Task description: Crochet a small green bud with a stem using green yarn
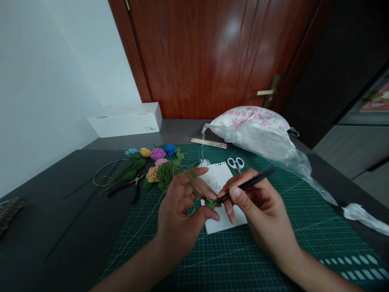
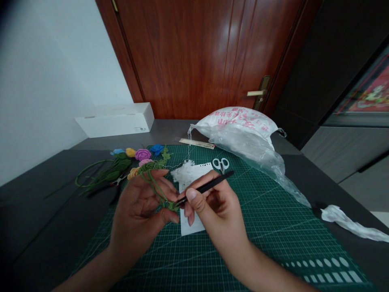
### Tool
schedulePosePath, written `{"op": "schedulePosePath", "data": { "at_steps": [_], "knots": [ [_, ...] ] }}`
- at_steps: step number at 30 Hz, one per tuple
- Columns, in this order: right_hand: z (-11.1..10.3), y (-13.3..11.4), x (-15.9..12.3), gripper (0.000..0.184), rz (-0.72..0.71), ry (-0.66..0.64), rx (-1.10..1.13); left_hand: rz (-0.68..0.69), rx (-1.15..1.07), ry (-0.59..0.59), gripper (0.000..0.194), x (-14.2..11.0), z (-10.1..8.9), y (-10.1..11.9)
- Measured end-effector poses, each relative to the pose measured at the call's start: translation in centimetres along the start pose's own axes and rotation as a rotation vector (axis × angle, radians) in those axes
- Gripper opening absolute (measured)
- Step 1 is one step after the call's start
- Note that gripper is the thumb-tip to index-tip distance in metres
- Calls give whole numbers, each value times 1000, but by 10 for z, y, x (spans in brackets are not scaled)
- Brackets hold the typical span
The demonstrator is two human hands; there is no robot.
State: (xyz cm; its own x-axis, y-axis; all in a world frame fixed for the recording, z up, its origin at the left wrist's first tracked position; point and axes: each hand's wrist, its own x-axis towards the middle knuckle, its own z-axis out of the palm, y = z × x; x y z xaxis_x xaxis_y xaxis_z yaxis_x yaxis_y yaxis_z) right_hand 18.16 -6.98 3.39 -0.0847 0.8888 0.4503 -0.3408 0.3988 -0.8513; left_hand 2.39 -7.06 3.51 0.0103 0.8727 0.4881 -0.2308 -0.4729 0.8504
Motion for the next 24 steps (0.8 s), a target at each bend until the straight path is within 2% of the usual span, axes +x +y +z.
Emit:
{"op": "schedulePosePath", "data": {
  "at_steps": [6, 10, 14, 20, 22, 24],
  "knots": [
    [2, -4, -6, 5, -76, 23, -172, 47, 57, -6, 71, 0, 0, -4],
    [2, -4, -7, 5, -63, 43, -245, 128, 108, -10, 74, -3, -1, -6],
    [0, -1, -1, 8, 46, 8, -63, 158, 156, -6, 73, -5, -2, -6],
    [-2, 6, 6, 15, 195, -31, 181, 63, 71, 15, 72, -4, 0, -3],
    [-1, 6, 5, 14, 194, -37, 214, 12, 29, 10, 71, -3, 0, -2],
    [-1, 5, 4, 11, 115, -45, 178, -51, -20, -12, 70, -1, 0, -1]
  ]
}}
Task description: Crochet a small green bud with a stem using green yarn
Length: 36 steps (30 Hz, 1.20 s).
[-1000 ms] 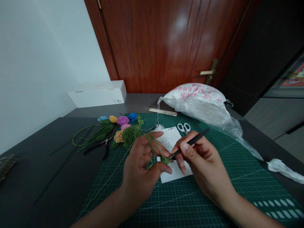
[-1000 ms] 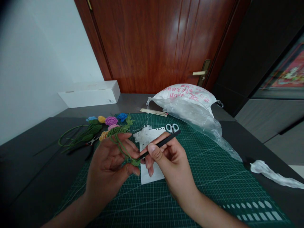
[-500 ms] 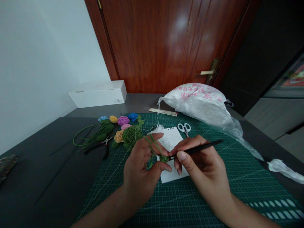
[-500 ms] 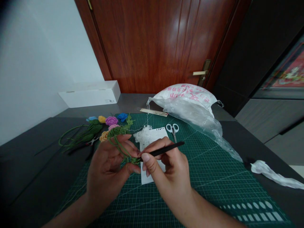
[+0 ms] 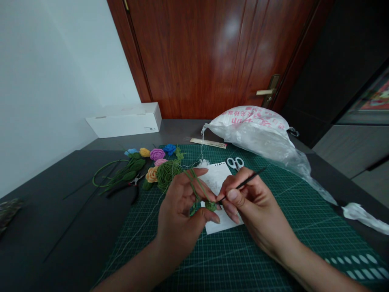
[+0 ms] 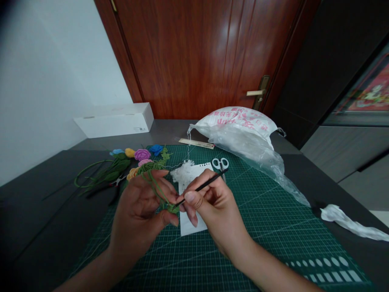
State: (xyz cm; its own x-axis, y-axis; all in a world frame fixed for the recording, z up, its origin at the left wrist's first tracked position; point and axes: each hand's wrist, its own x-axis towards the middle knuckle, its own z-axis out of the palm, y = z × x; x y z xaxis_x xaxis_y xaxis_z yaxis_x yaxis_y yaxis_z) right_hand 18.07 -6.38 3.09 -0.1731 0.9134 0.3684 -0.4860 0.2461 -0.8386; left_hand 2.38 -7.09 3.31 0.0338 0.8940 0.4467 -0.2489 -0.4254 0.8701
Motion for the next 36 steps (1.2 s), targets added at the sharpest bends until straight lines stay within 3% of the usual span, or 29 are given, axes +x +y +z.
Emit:
{"op": "schedulePosePath", "data": {
  "at_steps": [3, 6, 10, 14, 18, 21, 24, 26, 30, 36],
  "knots": [
    [-1, -5, -3, 8, -262, -41, -267, -85, -98, -47, 71, 2, -1, -2],
    [-5, -12, -8, 12, -477, -174, -569, -164, -197, -91, 74, 4, -2, -4],
    [-6, -17, -14, 27, -472, -334, -752, -274, -246, -111, 73, 6, 0, -2],
    [-7, -20, -14, 35, -603, -393, -942, -293, -246, -115, 71, 7, 3, 1],
    [-12, -18, -10, 34, -648, -389, -785, -277, -249, -107, 77, 7, 1, 0],
    [-14, -14, -9, 29, -687, -225, -653, -253, -237, -99, 80, 5, -2, -1],
    [-8, -9, -9, 18, -516, -10, -468, -216, -220, -83, 78, 5, -3, 0],
    [-3, -7, -9, 13, -402, 49, -357, -191, -193, -71, 74, 6, -2, 2],
    [3, -6, -9, 13, -312, 56, -309, -148, -135, -51, 70, 6, 0, 3],
    [-2, -5, -12, 18, -351, 29, -392, -66, -76, -31, 70, 4, 1, 0]
  ]
}}
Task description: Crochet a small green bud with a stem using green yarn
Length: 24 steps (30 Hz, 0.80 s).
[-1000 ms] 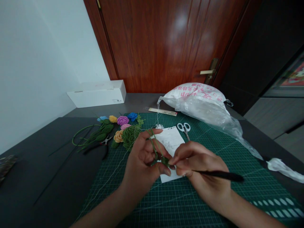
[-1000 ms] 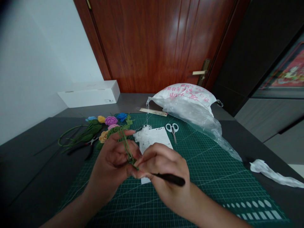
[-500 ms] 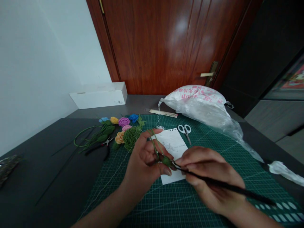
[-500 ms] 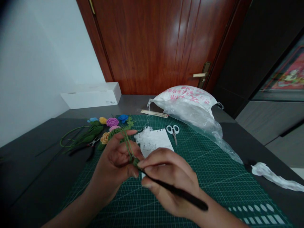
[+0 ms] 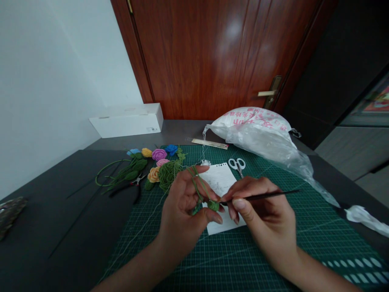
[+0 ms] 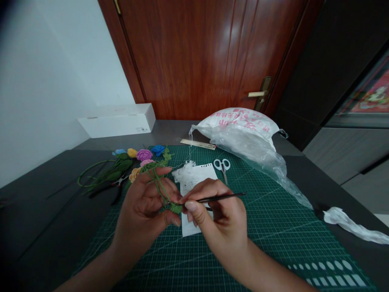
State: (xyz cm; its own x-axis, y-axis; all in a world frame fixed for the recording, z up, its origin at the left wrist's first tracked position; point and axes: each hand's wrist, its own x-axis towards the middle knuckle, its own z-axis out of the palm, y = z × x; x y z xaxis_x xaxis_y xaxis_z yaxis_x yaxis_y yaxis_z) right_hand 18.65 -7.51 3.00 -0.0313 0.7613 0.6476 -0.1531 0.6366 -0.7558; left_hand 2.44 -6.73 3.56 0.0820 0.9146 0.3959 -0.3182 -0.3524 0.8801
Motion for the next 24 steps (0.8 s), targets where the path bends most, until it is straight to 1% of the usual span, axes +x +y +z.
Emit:
{"op": "schedulePosePath", "data": {
  "at_steps": [4, 6, 7, 9, 11, 12, 13, 14, 16, 17, 19, 21, 24],
  "knots": [
    [3, -1, -3, 17, -23, -19, -47, 9, 29, 15, 69, -1, 0, -1],
    [6, -2, -3, 14, -9, -10, -42, 9, 31, 24, 69, -1, 0, 0],
    [6, -2, -2, 11, 14, 17, -25, -1, 23, 21, 69, -1, 0, 0],
    [1, 1, 4, 3, 90, 121, -3, -45, -3, 6, 70, -1, -1, 1],
    [-14, 9, 17, 14, 211, 203, -81, -97, -33, -1, 71, 1, -2, 2],
    [-24, 15, 24, 18, 306, 160, -185, -112, -48, 1, 71, 2, -3, 2],
    [-34, 21, 31, 21, 404, 25, -338, -120, -63, 5, 72, 3, -4, 2],
    [-45, 28, 38, 22, 475, -141, -536, -124, -78, 8, 72, 4, -5, 2],
    [-62, 40, 47, 18, 544, -458, -1025, -130, -105, 6, 72, 5, -6, 1],
    [-67, 45, 48, 16, 588, -551, -1211, -131, -116, 7, 72, 6, -7, 0],
    [-70, 53, 45, 10, 619, -622, -1356, -132, -133, 13, 71, 6, -7, -2],
    [-67, 58, 39, 5, 622, -637, -1366, -131, -143, 23, 70, 7, -7, -2],
    [-59, 58, 34, 8, 606, -645, -1391, -140, -148, 38, 70, 7, -8, -2]
  ]
}}
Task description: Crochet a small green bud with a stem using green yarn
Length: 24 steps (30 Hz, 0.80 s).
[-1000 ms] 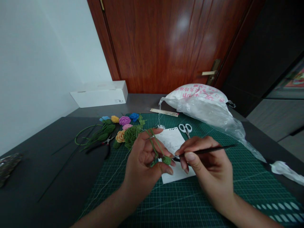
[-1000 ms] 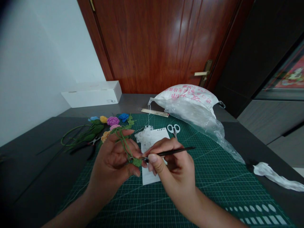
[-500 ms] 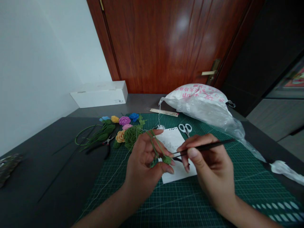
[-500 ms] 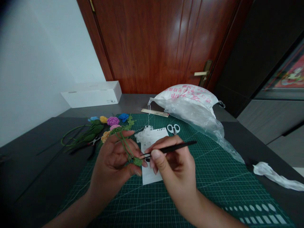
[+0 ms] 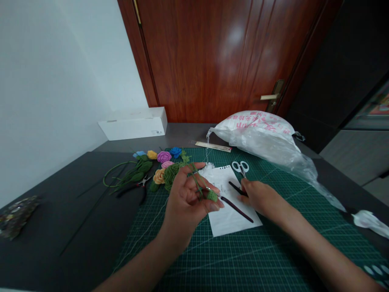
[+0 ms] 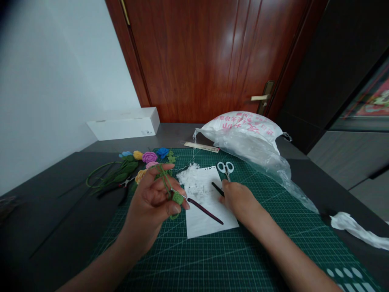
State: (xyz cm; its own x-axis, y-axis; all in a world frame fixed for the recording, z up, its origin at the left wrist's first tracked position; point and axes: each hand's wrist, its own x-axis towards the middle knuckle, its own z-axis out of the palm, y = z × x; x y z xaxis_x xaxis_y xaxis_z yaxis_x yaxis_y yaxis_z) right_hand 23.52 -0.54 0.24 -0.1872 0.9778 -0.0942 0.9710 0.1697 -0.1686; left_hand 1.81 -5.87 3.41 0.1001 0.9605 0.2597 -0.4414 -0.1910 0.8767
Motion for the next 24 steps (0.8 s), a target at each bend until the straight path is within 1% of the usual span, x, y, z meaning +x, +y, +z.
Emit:
{"op": "schedulePosePath", "data": {
  "at_steps": [2, 3, 4, 5, 6, 7, 8, 9, 10, 11, 13, 15, 18, 21, 24],
  "knots": [
    [-4, -4, -3, 10, 2, 66, 12, 0, 5, 18, 71, 0, -1, 0],
    [-8, -6, -5, 11, -34, 115, 76, 5, 12, 29, 71, 0, -1, 1],
    [-11, -8, -8, 13, -103, 160, 187, 12, 23, 40, 71, 0, -2, 1],
    [-14, -11, -12, 17, -214, 190, 353, 22, 35, 49, 70, 1, -2, 1],
    [-16, -16, -16, 21, -353, 176, 550, 29, 49, 56, 70, 1, -3, 1],
    [-17, -21, -20, 26, -483, 128, 734, 36, 61, 60, 68, 2, -3, 0],
    [-15, -26, -24, 30, -552, 77, 868, 43, 73, 64, 67, 2, -4, 0],
    [-12, -33, -27, 32, -550, 38, 957, 50, 85, 71, 66, 3, -4, -1],
    [-8, -39, -29, 30, -512, 20, 1021, 53, 101, 78, 65, 4, -5, -1],
    [-3, -45, -31, 28, -482, 21, 1085, 55, 119, 86, 65, 5, -5, -2],
    [5, -54, -30, 28, -454, 80, 1186, 53, 152, 97, 64, 6, -6, -2],
    [9, -59, -29, 28, -447, 148, 1263, 43, 161, 76, 61, 8, -7, -1],
    [10, -62, -28, 29, -438, 195, 1311, 17, 126, 7, 57, 8, -8, 3],
    [7, -62, -30, 28, -423, 222, 1323, -40, 58, -61, 57, 8, -10, 7],
    [3, -61, -31, 27, -427, 219, 1345, -94, 18, -78, 53, 7, -12, 9]
  ]
}}
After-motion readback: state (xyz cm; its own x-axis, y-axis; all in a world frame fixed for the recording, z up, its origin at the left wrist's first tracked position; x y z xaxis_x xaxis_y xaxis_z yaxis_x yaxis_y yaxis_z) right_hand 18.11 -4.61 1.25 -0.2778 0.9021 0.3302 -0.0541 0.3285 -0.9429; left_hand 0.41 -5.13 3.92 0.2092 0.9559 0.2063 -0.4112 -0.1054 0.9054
